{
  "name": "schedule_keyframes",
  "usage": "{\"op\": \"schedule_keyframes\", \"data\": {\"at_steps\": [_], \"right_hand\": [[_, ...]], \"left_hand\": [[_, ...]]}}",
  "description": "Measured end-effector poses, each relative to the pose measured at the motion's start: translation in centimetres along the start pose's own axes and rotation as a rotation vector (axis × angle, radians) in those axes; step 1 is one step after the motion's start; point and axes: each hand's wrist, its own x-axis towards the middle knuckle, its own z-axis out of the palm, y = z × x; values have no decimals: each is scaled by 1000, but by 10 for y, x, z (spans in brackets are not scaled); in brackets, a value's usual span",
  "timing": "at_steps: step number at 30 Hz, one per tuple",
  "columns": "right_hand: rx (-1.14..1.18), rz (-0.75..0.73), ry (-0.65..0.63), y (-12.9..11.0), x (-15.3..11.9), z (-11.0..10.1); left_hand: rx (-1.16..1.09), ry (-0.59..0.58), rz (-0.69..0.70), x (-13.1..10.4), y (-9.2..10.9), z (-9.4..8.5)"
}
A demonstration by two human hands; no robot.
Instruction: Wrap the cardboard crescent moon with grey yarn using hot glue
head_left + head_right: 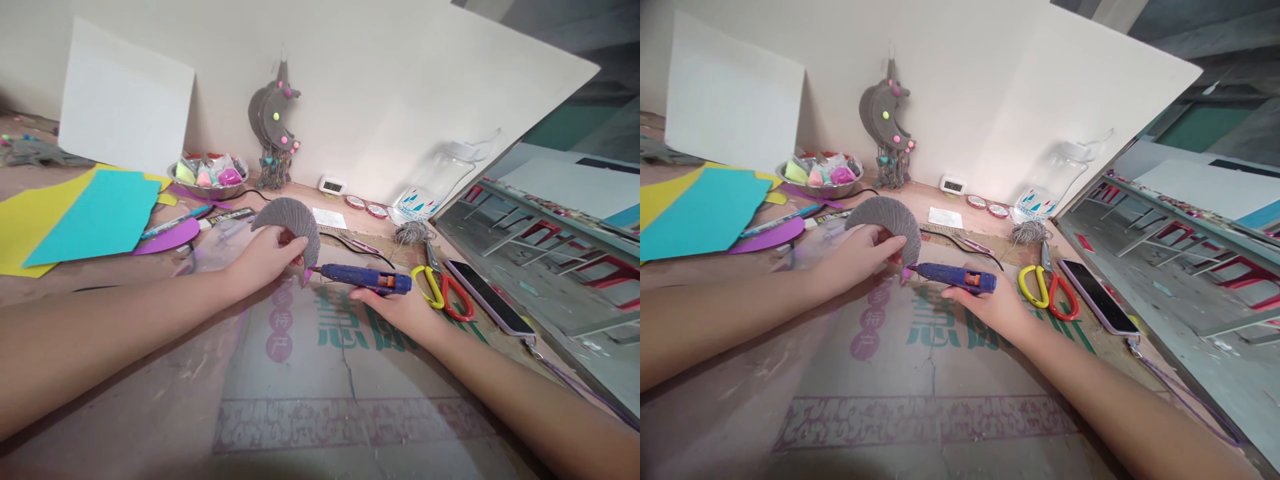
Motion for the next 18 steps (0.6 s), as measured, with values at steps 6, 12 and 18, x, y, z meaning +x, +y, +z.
{"op": "schedule_keyframes", "data": {"at_steps": [6,12,18], "right_hand": [[-9,3,28,2,-1,0],[-12,10,58,0,0,-1],[18,31,90,1,0,1]], "left_hand": [[-25,-7,-6,1,-3,-1],[-40,-19,-4,3,-6,0],[-54,-21,8,2,-8,1]]}}
